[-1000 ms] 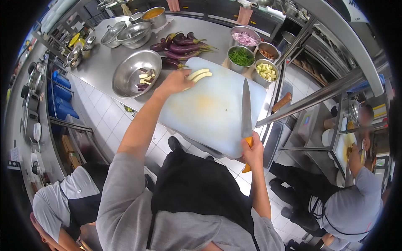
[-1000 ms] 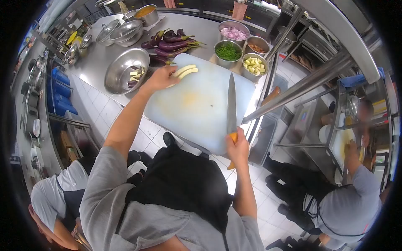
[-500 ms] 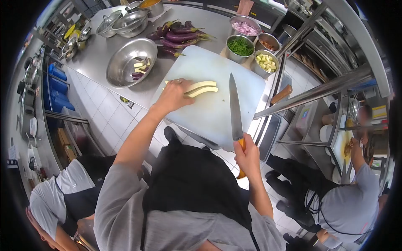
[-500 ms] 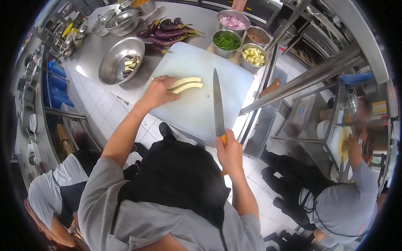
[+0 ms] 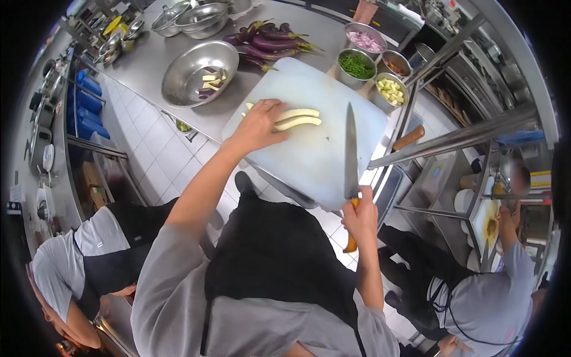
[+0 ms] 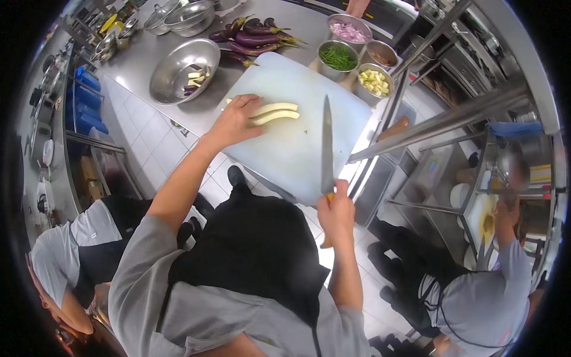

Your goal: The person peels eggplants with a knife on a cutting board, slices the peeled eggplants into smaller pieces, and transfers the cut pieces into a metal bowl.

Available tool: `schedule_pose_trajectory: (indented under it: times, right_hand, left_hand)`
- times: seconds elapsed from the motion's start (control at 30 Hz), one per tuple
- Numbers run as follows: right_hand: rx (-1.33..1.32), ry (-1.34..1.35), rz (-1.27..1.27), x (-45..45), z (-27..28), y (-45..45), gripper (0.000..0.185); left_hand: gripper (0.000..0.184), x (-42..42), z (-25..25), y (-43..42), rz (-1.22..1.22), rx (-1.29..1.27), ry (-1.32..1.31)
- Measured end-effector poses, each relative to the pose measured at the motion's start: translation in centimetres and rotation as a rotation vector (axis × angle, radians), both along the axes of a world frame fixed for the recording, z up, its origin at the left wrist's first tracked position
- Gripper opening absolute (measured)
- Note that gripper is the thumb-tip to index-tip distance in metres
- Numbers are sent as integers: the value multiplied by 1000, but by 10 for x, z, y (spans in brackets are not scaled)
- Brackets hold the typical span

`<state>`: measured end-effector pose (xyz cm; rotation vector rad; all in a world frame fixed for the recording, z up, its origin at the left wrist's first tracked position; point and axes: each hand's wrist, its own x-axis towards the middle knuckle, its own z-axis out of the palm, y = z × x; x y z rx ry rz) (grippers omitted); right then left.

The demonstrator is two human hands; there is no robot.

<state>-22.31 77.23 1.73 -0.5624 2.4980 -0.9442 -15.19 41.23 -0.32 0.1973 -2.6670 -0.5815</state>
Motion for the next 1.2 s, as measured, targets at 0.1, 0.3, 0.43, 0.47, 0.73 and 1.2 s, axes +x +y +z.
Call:
schedule_pose_trajectory:
  times: [0.1,0.3,0.43,0.47,0.73,1.2]
  right_hand:
    - [18,68,59,0,34,-36,46]
    - [84,135,223,7,25,-50,37]
    - [120,124,243,15,23,-58,33]
    - [123,116,247,18,22,-60,33]
    - [191,107,256,14,27,-59,32]
    - [170,200,216,5,29,-52,22]
  left_hand:
    - [63,-26,-7,9,-32,19,-7]
    - [50,-36,-10,25,34,74,-38]
    - [49,-34,-17,27,24,78,-3]
    - [48,-34,-18,28,14,77,10]
    - [41,-41,-28,38,57,45,81]
    - [36,-48,-23,46,117,161,26]
